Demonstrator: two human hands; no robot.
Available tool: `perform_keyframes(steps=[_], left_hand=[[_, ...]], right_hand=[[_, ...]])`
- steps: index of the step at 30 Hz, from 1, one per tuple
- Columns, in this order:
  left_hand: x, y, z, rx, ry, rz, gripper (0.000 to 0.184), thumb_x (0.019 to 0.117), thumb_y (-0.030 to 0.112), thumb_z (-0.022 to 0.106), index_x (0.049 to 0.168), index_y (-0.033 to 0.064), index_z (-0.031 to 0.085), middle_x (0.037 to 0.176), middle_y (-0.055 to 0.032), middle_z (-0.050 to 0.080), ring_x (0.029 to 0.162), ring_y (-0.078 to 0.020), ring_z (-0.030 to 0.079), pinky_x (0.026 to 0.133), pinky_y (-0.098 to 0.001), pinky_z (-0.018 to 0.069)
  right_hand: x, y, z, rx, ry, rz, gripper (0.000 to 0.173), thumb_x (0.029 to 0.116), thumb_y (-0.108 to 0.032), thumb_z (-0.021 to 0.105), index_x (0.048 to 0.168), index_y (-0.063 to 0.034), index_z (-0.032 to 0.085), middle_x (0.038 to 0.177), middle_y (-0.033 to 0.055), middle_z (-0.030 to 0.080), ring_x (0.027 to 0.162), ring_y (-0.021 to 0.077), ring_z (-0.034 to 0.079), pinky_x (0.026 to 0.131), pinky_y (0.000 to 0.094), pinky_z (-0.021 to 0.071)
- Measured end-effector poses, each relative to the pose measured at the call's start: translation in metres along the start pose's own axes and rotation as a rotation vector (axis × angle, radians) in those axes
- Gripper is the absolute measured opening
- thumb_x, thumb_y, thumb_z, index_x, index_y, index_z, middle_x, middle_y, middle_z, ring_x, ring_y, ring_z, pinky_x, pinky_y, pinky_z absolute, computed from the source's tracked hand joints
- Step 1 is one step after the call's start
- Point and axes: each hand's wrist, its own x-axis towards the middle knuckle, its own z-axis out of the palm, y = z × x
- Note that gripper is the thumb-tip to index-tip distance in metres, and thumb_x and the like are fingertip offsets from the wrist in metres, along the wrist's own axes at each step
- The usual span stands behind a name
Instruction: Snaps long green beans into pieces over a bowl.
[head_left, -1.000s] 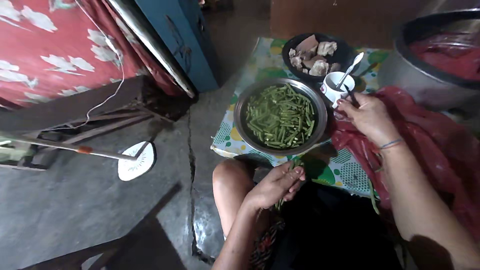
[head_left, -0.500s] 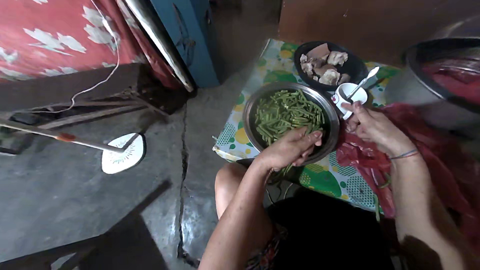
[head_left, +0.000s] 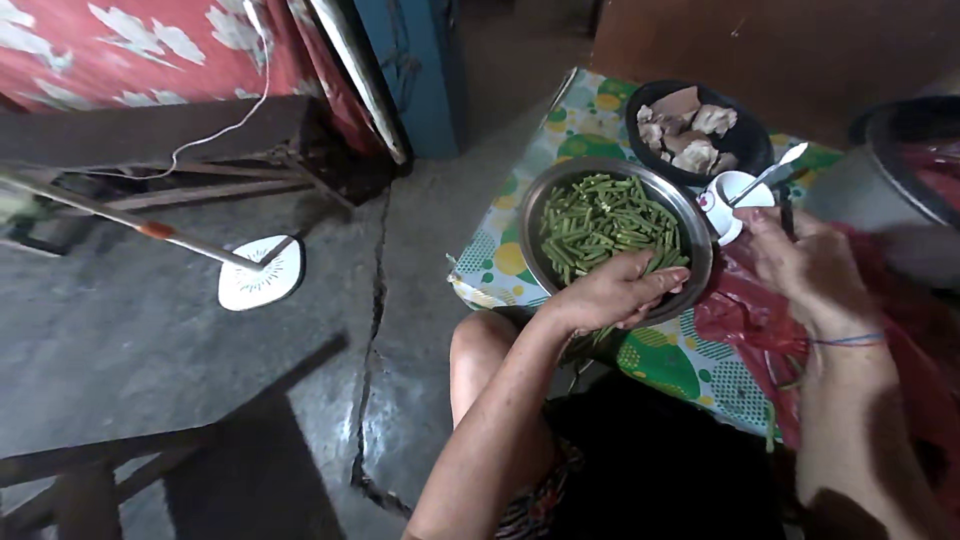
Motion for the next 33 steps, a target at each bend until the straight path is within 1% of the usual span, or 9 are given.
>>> perform_keyframes(steps=[5, 9, 12, 20, 23, 25, 27, 30, 33], left_hand=[[-0.001, 0.003, 0.010, 0.109, -0.040, -0.056, 0.021, 0.1091, 0.019, 0.045, 0.101, 0.0038, 0.057, 0.064, 0.0082, 0.044, 0.050, 0.0034, 0.040, 0.049, -0.0121, 0.0368], [-0.006, 0.004, 0.010, 0.114, -0.041, -0.086, 0.018, 0.1085, 0.019, 0.047, 0.104, 0.0041, 0.057, 0.064, 0.0087, 0.044, 0.051, 0.0033, 0.042, 0.050, -0.0123, 0.0385], [-0.008, 0.005, 0.006, 0.105, -0.022, -0.069, 0.016, 0.1077, 0.016, 0.047, 0.099, 0.0048, 0.056, 0.063, 0.0094, 0.045, 0.050, 0.0045, 0.042, 0.050, -0.0115, 0.0390], [-0.008, 0.000, 0.005, 0.009, -0.025, 0.058, 0.028, 0.1109, 0.018, 0.034, 0.113, 0.0016, 0.056, 0.073, 0.0051, 0.054, 0.061, -0.0005, 0.054, 0.060, -0.0163, 0.0504], [-0.006, -0.001, 0.004, 0.042, 0.038, 0.068, 0.030, 0.1114, 0.019, 0.031, 0.112, 0.0027, 0.057, 0.070, 0.0073, 0.047, 0.056, 0.0016, 0.044, 0.053, -0.0136, 0.0395], [-0.005, 0.000, 0.004, 0.060, 0.071, 0.049, 0.031, 0.1115, 0.019, 0.030, 0.110, 0.0033, 0.057, 0.069, 0.0074, 0.044, 0.055, 0.0014, 0.040, 0.051, -0.0139, 0.0359], [-0.006, 0.000, 0.000, 0.055, 0.095, 0.025, 0.030, 0.1117, 0.019, 0.030, 0.106, 0.0044, 0.056, 0.066, 0.0074, 0.043, 0.053, 0.0010, 0.039, 0.050, -0.0143, 0.0357], [-0.008, 0.001, -0.004, 0.033, 0.118, 0.002, 0.031, 0.1117, 0.020, 0.030, 0.105, 0.0056, 0.057, 0.065, 0.0080, 0.042, 0.051, 0.0014, 0.038, 0.048, -0.0137, 0.0343], [-0.008, 0.002, -0.004, -0.015, 0.100, 0.011, 0.031, 0.1118, 0.020, 0.029, 0.099, 0.0082, 0.055, 0.062, 0.0086, 0.041, 0.049, 0.0015, 0.036, 0.047, -0.0131, 0.0328]], right_hand=[[-0.036, -0.024, 0.025, 0.104, -0.234, -0.265, 0.035, 0.1076, -0.031, 0.045, 0.109, -0.0065, 0.071, 0.077, -0.0065, 0.060, 0.057, -0.0041, 0.047, 0.052, 0.0159, 0.0414], [-0.039, -0.027, 0.036, 0.118, -0.180, -0.360, 0.024, 0.1020, -0.033, 0.059, 0.093, -0.0110, 0.063, 0.070, -0.0112, 0.052, 0.058, -0.0085, 0.046, 0.054, 0.0111, 0.0398], [-0.040, -0.032, 0.033, 0.173, -0.272, -0.413, 0.021, 0.0994, -0.032, 0.062, 0.100, -0.0109, 0.063, 0.077, -0.0111, 0.057, 0.061, -0.0086, 0.050, 0.055, 0.0098, 0.0435], [-0.026, -0.040, 0.027, 0.573, -0.188, -0.175, 0.008, 0.0982, -0.014, 0.063, 0.102, -0.0209, 0.060, 0.063, -0.0128, 0.054, 0.041, -0.0034, 0.038, 0.040, 0.0132, 0.0367], [-0.016, -0.044, 0.023, 0.594, -0.143, -0.160, 0.007, 0.0999, -0.014, 0.060, 0.100, -0.0202, 0.057, 0.061, -0.0117, 0.050, 0.040, -0.0029, 0.036, 0.039, 0.0129, 0.0351], [-0.013, -0.038, 0.022, 0.486, -0.117, -0.210, 0.008, 0.1023, -0.024, 0.058, 0.108, -0.0196, 0.056, 0.065, -0.0116, 0.049, 0.043, -0.0025, 0.038, 0.041, 0.0136, 0.0362], [-0.013, -0.031, 0.019, 0.378, -0.088, -0.304, 0.035, 0.1070, -0.043, 0.044, 0.128, -0.0144, 0.048, 0.070, -0.0105, 0.047, 0.048, -0.0008, 0.041, 0.044, 0.0170, 0.0386], [-0.025, -0.034, 0.017, 0.369, -0.200, -0.461, 0.064, 0.1021, -0.069, 0.028, 0.138, -0.0185, 0.045, 0.065, -0.0127, 0.053, 0.045, -0.0028, 0.042, 0.040, 0.0147, 0.0370], [-0.037, -0.032, 0.030, 0.144, -0.220, -0.591, 0.057, 0.1110, -0.049, 0.027, 0.148, -0.0124, 0.050, 0.066, -0.0068, 0.050, 0.050, -0.0016, 0.042, 0.046, 0.0171, 0.0393]])
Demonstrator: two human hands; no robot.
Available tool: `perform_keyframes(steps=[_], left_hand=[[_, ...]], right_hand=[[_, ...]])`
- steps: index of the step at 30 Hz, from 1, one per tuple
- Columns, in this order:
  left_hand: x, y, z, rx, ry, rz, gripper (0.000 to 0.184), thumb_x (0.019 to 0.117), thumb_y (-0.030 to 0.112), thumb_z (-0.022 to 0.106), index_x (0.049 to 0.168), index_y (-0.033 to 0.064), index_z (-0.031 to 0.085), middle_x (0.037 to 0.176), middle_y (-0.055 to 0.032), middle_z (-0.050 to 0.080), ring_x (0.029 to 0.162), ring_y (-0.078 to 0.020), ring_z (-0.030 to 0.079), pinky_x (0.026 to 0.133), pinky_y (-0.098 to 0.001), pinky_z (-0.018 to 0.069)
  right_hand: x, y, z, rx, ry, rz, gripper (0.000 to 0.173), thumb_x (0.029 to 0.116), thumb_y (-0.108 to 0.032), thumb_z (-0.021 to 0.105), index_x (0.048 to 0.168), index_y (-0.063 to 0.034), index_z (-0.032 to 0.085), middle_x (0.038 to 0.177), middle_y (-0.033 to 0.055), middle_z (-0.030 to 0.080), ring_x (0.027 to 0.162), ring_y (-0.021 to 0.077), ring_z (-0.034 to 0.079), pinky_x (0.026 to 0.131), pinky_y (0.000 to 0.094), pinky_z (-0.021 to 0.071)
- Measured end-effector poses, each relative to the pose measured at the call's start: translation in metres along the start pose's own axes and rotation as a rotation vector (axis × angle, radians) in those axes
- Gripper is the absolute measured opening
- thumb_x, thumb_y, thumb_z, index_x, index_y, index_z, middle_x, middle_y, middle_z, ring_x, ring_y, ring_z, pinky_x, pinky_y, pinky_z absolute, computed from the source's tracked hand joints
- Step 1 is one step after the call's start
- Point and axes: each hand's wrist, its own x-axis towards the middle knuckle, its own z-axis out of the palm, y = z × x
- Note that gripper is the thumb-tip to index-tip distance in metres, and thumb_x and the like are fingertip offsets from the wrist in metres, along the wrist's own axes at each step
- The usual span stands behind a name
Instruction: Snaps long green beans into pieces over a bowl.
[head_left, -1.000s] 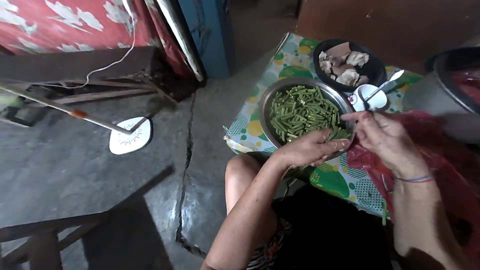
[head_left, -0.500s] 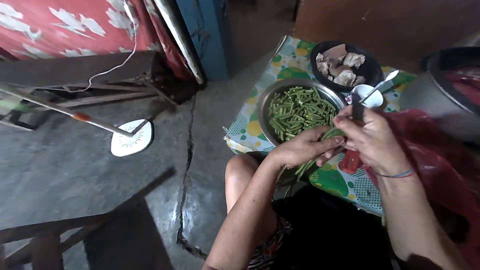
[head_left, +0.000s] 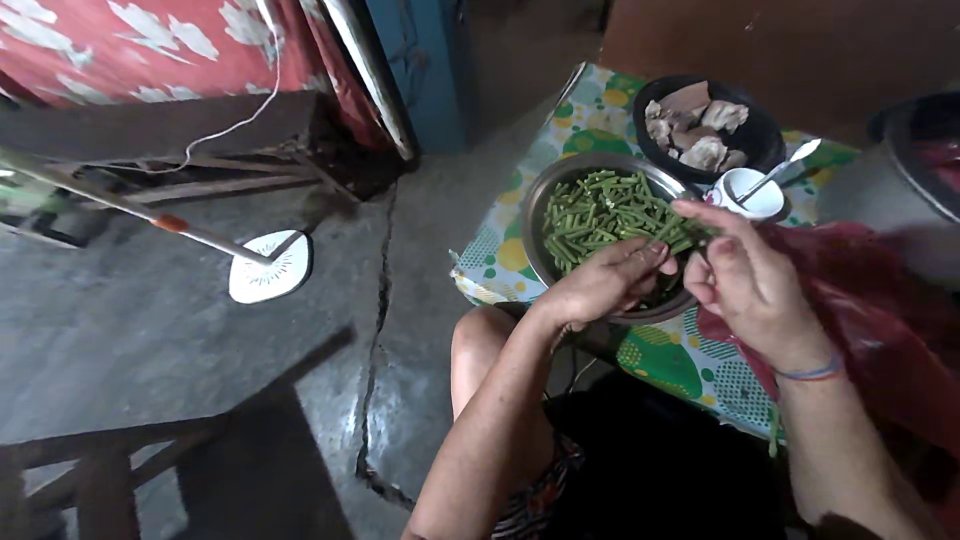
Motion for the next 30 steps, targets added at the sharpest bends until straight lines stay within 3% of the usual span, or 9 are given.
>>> perform_keyframes(steps=[3, 7, 12, 16, 20, 24, 25, 27, 30], left_hand=[[0.001, -0.001, 0.001, -0.034, 0.004, 0.027, 0.032, 0.1113, 0.019, 0.028, 0.096, 0.0091, 0.053, 0.061, 0.0084, 0.041, 0.049, 0.0012, 0.037, 0.047, -0.0132, 0.0331], [0.001, -0.005, 0.002, 0.027, 0.039, 0.083, 0.029, 0.1107, 0.018, 0.030, 0.095, 0.0090, 0.052, 0.064, 0.0076, 0.041, 0.051, 0.0017, 0.036, 0.048, -0.0132, 0.0315], [0.001, -0.006, 0.002, 0.194, 0.016, 0.175, 0.025, 0.1098, 0.016, 0.034, 0.104, 0.0041, 0.056, 0.070, 0.0068, 0.044, 0.057, 0.0022, 0.039, 0.052, -0.0135, 0.0336], [0.001, -0.007, 0.002, 0.233, -0.039, 0.222, 0.026, 0.1090, 0.015, 0.035, 0.103, 0.0031, 0.058, 0.072, 0.0071, 0.045, 0.059, 0.0024, 0.039, 0.053, -0.0139, 0.0329], [-0.002, -0.003, 0.004, 0.191, -0.110, 0.225, 0.025, 0.1082, 0.013, 0.034, 0.101, 0.0044, 0.057, 0.068, 0.0105, 0.041, 0.057, 0.0053, 0.037, 0.053, -0.0119, 0.0317], [0.000, -0.005, 0.000, 0.234, -0.043, 0.118, 0.027, 0.1107, 0.018, 0.034, 0.102, 0.0037, 0.055, 0.070, 0.0067, 0.043, 0.057, 0.0018, 0.040, 0.053, -0.0140, 0.0353], [0.001, -0.006, 0.000, 0.241, -0.039, 0.108, 0.027, 0.1107, 0.018, 0.035, 0.104, 0.0025, 0.056, 0.070, 0.0062, 0.044, 0.057, 0.0016, 0.041, 0.053, -0.0140, 0.0362], [0.002, -0.007, 0.001, 0.233, -0.055, 0.097, 0.025, 0.1102, 0.017, 0.037, 0.106, 0.0020, 0.056, 0.070, 0.0063, 0.044, 0.057, 0.0019, 0.042, 0.054, -0.0138, 0.0374], [0.003, -0.009, 0.001, 0.189, -0.084, 0.074, 0.024, 0.1102, 0.018, 0.037, 0.108, 0.0025, 0.055, 0.069, 0.0065, 0.045, 0.057, 0.0017, 0.043, 0.053, -0.0135, 0.0384]], right_hand=[[0.001, 0.010, 0.011, -0.102, 0.033, -0.016, 0.053, 0.1118, -0.045, 0.029, 0.148, -0.0145, 0.052, 0.072, -0.0031, 0.056, 0.053, -0.0007, 0.045, 0.049, 0.0177, 0.0418], [0.004, 0.015, 0.019, -0.050, 0.044, -0.003, 0.050, 0.1120, -0.043, 0.029, 0.137, -0.0085, 0.054, 0.077, -0.0039, 0.057, 0.055, -0.0021, 0.046, 0.050, 0.0161, 0.0431], [0.004, 0.010, 0.024, 0.097, 0.042, 0.126, 0.048, 0.1112, -0.045, 0.029, 0.128, -0.0055, 0.050, 0.072, -0.0073, 0.049, 0.052, -0.0048, 0.043, 0.048, 0.0135, 0.0409], [0.007, 0.006, 0.023, 0.351, -0.003, 0.274, 0.041, 0.1097, -0.051, 0.029, 0.117, -0.0162, 0.048, 0.067, -0.0129, 0.049, 0.047, -0.0055, 0.038, 0.043, 0.0114, 0.0346], [0.010, 0.014, 0.019, 0.352, -0.001, 0.339, 0.036, 0.1111, -0.044, 0.030, 0.120, -0.0138, 0.046, 0.067, -0.0140, 0.055, 0.047, -0.0083, 0.044, 0.044, 0.0089, 0.0390], [0.008, 0.011, 0.007, 0.291, -0.063, 0.266, 0.057, 0.1079, -0.056, 0.030, 0.144, -0.0131, 0.042, 0.077, -0.0104, 0.062, 0.048, -0.0063, 0.043, 0.041, 0.0104, 0.0357], [0.008, 0.009, 0.006, 0.277, -0.066, 0.225, 0.052, 0.1084, -0.052, 0.036, 0.140, -0.0117, 0.046, 0.078, -0.0108, 0.061, 0.050, -0.0069, 0.044, 0.044, 0.0098, 0.0371], [0.008, 0.005, 0.006, 0.265, -0.040, 0.177, 0.023, 0.1061, -0.028, 0.052, 0.119, -0.0100, 0.060, 0.078, -0.0111, 0.060, 0.054, -0.0074, 0.048, 0.049, 0.0092, 0.0410], [0.008, 0.005, 0.006, 0.272, 0.004, 0.184, 0.006, 0.1018, -0.018, 0.061, 0.103, -0.0128, 0.062, 0.072, -0.0129, 0.058, 0.052, -0.0076, 0.045, 0.047, 0.0087, 0.0397]])
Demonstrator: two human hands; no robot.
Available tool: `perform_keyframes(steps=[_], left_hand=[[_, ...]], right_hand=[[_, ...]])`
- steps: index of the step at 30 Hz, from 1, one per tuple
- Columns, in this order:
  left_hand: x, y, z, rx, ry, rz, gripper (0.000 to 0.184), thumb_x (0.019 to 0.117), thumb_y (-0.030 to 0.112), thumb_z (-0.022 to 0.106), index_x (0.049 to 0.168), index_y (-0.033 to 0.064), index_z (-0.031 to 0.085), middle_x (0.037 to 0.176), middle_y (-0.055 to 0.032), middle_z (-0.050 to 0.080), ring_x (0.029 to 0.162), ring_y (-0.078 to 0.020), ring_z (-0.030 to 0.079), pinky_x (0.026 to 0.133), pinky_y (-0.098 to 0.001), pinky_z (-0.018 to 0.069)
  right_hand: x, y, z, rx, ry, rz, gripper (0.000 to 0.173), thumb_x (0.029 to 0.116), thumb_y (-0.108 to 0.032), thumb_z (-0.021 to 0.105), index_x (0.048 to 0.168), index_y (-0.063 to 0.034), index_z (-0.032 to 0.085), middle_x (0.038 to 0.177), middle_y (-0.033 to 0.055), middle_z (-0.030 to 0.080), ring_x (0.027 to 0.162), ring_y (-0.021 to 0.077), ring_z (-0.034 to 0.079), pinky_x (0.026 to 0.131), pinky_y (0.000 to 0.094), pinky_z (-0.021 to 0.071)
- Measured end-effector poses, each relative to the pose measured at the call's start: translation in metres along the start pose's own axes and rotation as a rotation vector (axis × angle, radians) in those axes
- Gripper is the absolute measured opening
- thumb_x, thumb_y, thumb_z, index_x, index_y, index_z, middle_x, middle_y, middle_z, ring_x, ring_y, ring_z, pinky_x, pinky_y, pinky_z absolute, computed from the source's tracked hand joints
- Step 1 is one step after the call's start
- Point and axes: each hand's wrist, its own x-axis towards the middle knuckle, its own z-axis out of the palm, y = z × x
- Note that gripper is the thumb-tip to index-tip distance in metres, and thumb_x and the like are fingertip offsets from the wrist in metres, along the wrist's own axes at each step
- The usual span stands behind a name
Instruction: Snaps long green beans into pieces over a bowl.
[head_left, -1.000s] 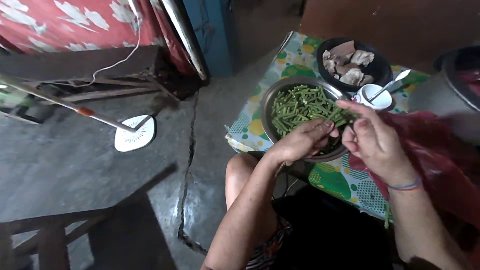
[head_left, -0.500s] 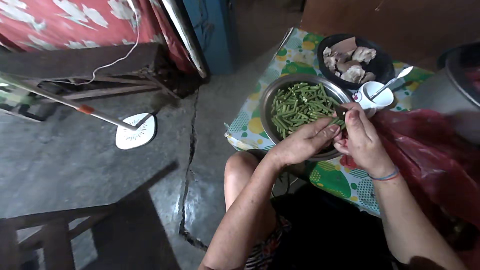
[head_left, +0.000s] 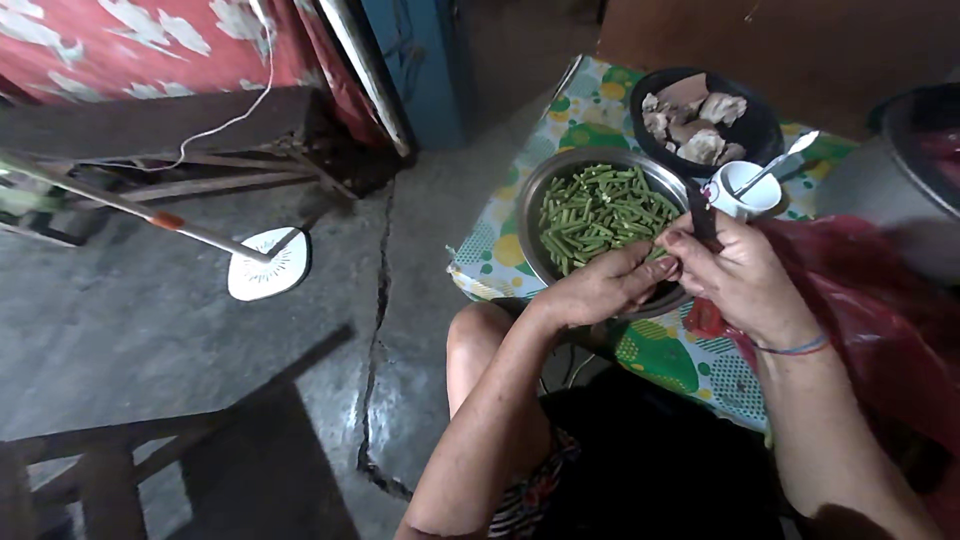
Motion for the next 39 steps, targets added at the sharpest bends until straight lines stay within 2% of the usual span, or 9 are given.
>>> perform_keyframes(steps=[4, 7, 12, 16, 23, 30, 33, 37, 39], left_hand=[[-0.003, 0.004, -0.002, -0.007, -0.022, -0.025, 0.031, 0.1112, 0.021, 0.034, 0.115, -0.0007, 0.056, 0.073, 0.0041, 0.052, 0.060, -0.0006, 0.052, 0.058, -0.0159, 0.0489], [-0.001, 0.004, 0.000, 0.030, -0.019, -0.014, 0.032, 0.1115, 0.020, 0.029, 0.110, 0.0018, 0.056, 0.071, 0.0062, 0.046, 0.058, 0.0003, 0.045, 0.055, -0.0152, 0.0420], [-0.002, 0.002, -0.003, -0.026, 0.068, -0.040, 0.030, 0.1120, 0.020, 0.030, 0.104, 0.0050, 0.054, 0.066, 0.0071, 0.041, 0.052, 0.0011, 0.038, 0.049, -0.0143, 0.0350], [-0.004, 0.003, -0.004, -0.105, 0.026, -0.010, 0.031, 0.1114, 0.020, 0.027, 0.100, 0.0076, 0.053, 0.063, 0.0082, 0.041, 0.051, 0.0010, 0.038, 0.049, -0.0140, 0.0345], [-0.002, 0.001, -0.001, -0.090, 0.029, 0.054, 0.029, 0.1105, 0.019, 0.027, 0.096, 0.0089, 0.050, 0.064, 0.0080, 0.040, 0.052, 0.0018, 0.037, 0.048, -0.0130, 0.0329], [-0.004, 0.003, 0.000, 0.122, -0.045, 0.147, 0.028, 0.1092, 0.016, 0.034, 0.101, 0.0020, 0.057, 0.070, 0.0073, 0.042, 0.059, 0.0029, 0.039, 0.054, -0.0136, 0.0331], [-0.005, 0.006, 0.001, 0.093, -0.084, 0.170, 0.028, 0.1087, 0.016, 0.033, 0.100, 0.0024, 0.056, 0.070, 0.0089, 0.043, 0.060, 0.0049, 0.039, 0.055, -0.0118, 0.0339], [-0.005, 0.004, -0.002, 0.125, -0.006, 0.089, 0.030, 0.1109, 0.018, 0.033, 0.098, 0.0029, 0.055, 0.068, 0.0063, 0.042, 0.057, 0.0013, 0.040, 0.053, -0.0144, 0.0359], [-0.005, 0.002, -0.002, 0.130, 0.000, 0.062, 0.029, 0.1110, 0.018, 0.033, 0.100, 0.0022, 0.056, 0.069, 0.0063, 0.042, 0.057, 0.0017, 0.041, 0.054, -0.0141, 0.0366]], right_hand=[[0.005, 0.001, -0.011, 0.068, 0.109, 0.048, 0.004, 0.1024, -0.020, 0.059, 0.104, -0.0185, 0.062, 0.065, -0.0145, 0.052, 0.045, -0.0047, 0.040, 0.043, 0.0120, 0.0374], [0.008, 0.002, -0.017, 0.040, 0.161, 0.047, 0.004, 0.1029, -0.021, 0.058, 0.105, -0.0184, 0.061, 0.063, -0.0142, 0.049, 0.044, -0.0044, 0.039, 0.042, 0.0120, 0.0370], [0.001, 0.003, -0.019, -0.180, 0.147, -0.077, 0.058, 0.1084, -0.056, 0.027, 0.141, -0.0106, 0.044, 0.071, -0.0103, 0.050, 0.051, -0.0016, 0.043, 0.045, 0.0163, 0.0386], [-0.012, 0.002, -0.007, -0.351, 0.004, -0.187, 0.061, 0.1097, -0.054, 0.025, 0.151, -0.0152, 0.048, 0.068, -0.0043, 0.053, 0.053, 0.0024, 0.045, 0.048, 0.0217, 0.0418], [-0.010, 0.015, 0.002, -0.308, 0.011, -0.191, 0.051, 0.1106, -0.049, 0.030, 0.139, -0.0123, 0.052, 0.078, -0.0055, 0.058, 0.058, -0.0030, 0.048, 0.052, 0.0151, 0.0433], [-0.008, 0.008, 0.007, 0.053, -0.059, 0.078, 0.043, 0.1084, -0.055, 0.033, 0.117, -0.0151, 0.046, 0.071, -0.0142, 0.056, 0.049, -0.0091, 0.041, 0.044, 0.0084, 0.0351], [-0.003, 0.010, 0.005, 0.018, -0.042, 0.164, 0.035, 0.1105, -0.042, 0.033, 0.120, -0.0111, 0.046, 0.074, -0.0118, 0.053, 0.051, -0.0085, 0.046, 0.047, 0.0083, 0.0417], [-0.003, 0.010, -0.002, -0.022, -0.039, 0.121, 0.053, 0.1077, -0.055, 0.032, 0.139, -0.0151, 0.046, 0.077, -0.0090, 0.061, 0.049, -0.0051, 0.045, 0.041, 0.0113, 0.0366], [-0.005, 0.008, -0.005, -0.034, -0.077, 0.033, 0.046, 0.1078, -0.050, 0.040, 0.134, -0.0128, 0.048, 0.082, -0.0104, 0.059, 0.053, -0.0068, 0.046, 0.045, 0.0099, 0.0382]])
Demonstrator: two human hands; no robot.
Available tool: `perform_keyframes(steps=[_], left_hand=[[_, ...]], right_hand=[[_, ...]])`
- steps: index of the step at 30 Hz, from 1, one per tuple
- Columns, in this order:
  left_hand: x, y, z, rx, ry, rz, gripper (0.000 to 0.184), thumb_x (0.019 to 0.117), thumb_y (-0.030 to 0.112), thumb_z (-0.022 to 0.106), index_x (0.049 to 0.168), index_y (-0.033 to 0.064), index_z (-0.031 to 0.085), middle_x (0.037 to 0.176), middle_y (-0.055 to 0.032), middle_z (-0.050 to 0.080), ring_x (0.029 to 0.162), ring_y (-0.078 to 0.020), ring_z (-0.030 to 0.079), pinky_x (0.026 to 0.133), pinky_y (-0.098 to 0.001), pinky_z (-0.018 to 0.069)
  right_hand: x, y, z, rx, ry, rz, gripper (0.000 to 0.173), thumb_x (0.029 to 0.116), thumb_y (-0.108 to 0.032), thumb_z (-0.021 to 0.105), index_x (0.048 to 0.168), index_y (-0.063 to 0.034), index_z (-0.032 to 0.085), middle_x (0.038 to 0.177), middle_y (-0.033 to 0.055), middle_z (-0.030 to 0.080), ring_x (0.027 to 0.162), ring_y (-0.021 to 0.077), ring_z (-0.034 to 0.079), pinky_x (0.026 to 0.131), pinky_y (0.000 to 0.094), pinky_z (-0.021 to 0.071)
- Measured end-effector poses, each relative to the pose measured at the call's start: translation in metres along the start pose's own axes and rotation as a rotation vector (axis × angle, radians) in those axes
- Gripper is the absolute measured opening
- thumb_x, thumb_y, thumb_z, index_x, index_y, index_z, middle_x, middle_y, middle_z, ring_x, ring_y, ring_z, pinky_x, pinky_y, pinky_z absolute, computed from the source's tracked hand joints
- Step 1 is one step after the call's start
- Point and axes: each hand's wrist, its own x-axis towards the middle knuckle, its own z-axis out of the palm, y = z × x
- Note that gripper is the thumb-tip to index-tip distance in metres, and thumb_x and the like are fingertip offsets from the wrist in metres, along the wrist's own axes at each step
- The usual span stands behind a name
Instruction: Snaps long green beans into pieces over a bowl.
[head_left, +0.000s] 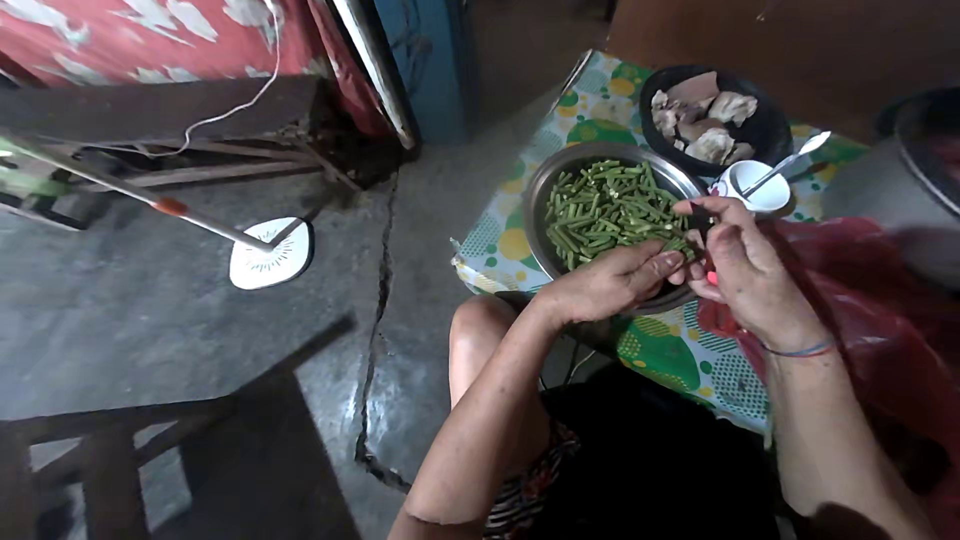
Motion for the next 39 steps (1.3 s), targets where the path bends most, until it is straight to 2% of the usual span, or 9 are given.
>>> perform_keyframes(steps=[4, 9, 12, 16, 19, 23, 31, 34, 39], left_hand=[[0.003, -0.003, 0.002, -0.037, -0.028, -0.038, 0.031, 0.1112, 0.019, 0.032, 0.103, 0.0017, 0.056, 0.068, 0.0058, 0.044, 0.057, 0.0011, 0.042, 0.054, -0.0143, 0.0376], [0.002, -0.001, 0.000, -0.119, -0.052, -0.060, 0.034, 0.1115, 0.021, 0.032, 0.116, -0.0015, 0.056, 0.073, 0.0034, 0.052, 0.060, -0.0008, 0.051, 0.058, -0.0154, 0.0467], [0.003, -0.002, 0.002, -0.116, -0.035, -0.047, 0.029, 0.1109, 0.019, 0.031, 0.109, 0.0017, 0.055, 0.070, 0.0059, 0.045, 0.057, 0.0001, 0.044, 0.054, -0.0148, 0.0405], [0.003, -0.003, 0.001, -0.124, 0.043, -0.068, 0.029, 0.1118, 0.020, 0.032, 0.107, 0.0025, 0.055, 0.067, 0.0054, 0.043, 0.054, -0.0004, 0.041, 0.051, -0.0154, 0.0374], [0.000, -0.002, -0.003, -0.184, 0.050, -0.087, 0.029, 0.1119, 0.019, 0.030, 0.105, 0.0037, 0.054, 0.064, 0.0065, 0.041, 0.052, -0.0001, 0.039, 0.050, -0.0147, 0.0362], [0.001, 0.000, -0.003, -0.300, -0.015, -0.033, 0.029, 0.1108, 0.019, 0.028, 0.096, 0.0085, 0.050, 0.061, 0.0082, 0.041, 0.050, 0.0015, 0.038, 0.048, -0.0127, 0.0337], [0.000, 0.002, 0.002, -0.047, 0.013, 0.005, 0.027, 0.1103, 0.017, 0.035, 0.104, 0.0027, 0.056, 0.069, 0.0066, 0.042, 0.056, 0.0018, 0.039, 0.052, -0.0136, 0.0342], [0.000, 0.000, 0.002, -0.016, -0.036, 0.061, 0.026, 0.1092, 0.016, 0.036, 0.102, 0.0023, 0.057, 0.071, 0.0067, 0.044, 0.059, 0.0027, 0.040, 0.054, -0.0134, 0.0351], [-0.001, 0.004, 0.003, -0.108, -0.123, 0.075, 0.024, 0.1090, 0.015, 0.034, 0.103, 0.0035, 0.055, 0.068, 0.0097, 0.041, 0.057, 0.0049, 0.038, 0.053, -0.0114, 0.0329]], right_hand=[[-0.001, -0.005, 0.004, 0.006, 0.047, -0.064, 0.008, 0.1039, -0.017, 0.057, 0.108, -0.0104, 0.059, 0.077, -0.0117, 0.061, 0.055, -0.0080, 0.049, 0.050, 0.0080, 0.0421], [0.004, -0.006, -0.006, 0.073, 0.213, -0.002, 0.005, 0.1024, -0.019, 0.059, 0.107, -0.0178, 0.060, 0.069, -0.0134, 0.053, 0.047, -0.0040, 0.042, 0.044, 0.0132, 0.0401], [0.010, -0.008, -0.015, 0.083, 0.267, 0.016, 0.002, 0.1034, -0.020, 0.056, 0.105, -0.0204, 0.057, 0.065, -0.0139, 0.049, 0.044, -0.0041, 0.039, 0.041, 0.0120, 0.0368], [0.007, -0.002, -0.021, -0.067, 0.252, -0.020, 0.030, 0.1090, -0.037, 0.042, 0.126, -0.0133, 0.051, 0.071, -0.0101, 0.047, 0.049, -0.0012, 0.042, 0.044, 0.0160, 0.0386], [-0.001, -0.007, -0.015, -0.103, 0.177, -0.118, 0.058, 0.1046, -0.065, 0.028, 0.131, -0.0168, 0.046, 0.066, -0.0129, 0.049, 0.048, -0.0025, 0.042, 0.042, 0.0156, 0.0377], [-0.009, -0.002, 0.001, -0.326, 0.065, -0.258, 0.057, 0.1106, -0.051, 0.025, 0.149, -0.0154, 0.049, 0.072, -0.0036, 0.055, 0.053, 0.0002, 0.045, 0.049, 0.0189, 0.0417], [-0.005, 0.006, 0.012, -0.270, 0.104, -0.155, 0.043, 0.1113, -0.042, 0.034, 0.124, -0.0049, 0.052, 0.077, -0.0042, 0.054, 0.055, -0.0037, 0.048, 0.051, 0.0151, 0.0446], [-0.003, 0.002, 0.010, -0.005, 0.006, 0.002, 0.039, 0.1103, -0.048, 0.032, 0.117, -0.0127, 0.048, 0.072, -0.0129, 0.054, 0.050, -0.0087, 0.041, 0.045, 0.0092, 0.0360], [0.003, 0.009, 0.003, -0.009, 0.003, 0.149, 0.035, 0.1105, -0.040, 0.033, 0.121, -0.0099, 0.047, 0.074, -0.0086, 0.052, 0.051, -0.0059, 0.046, 0.046, 0.0111, 0.0414]])
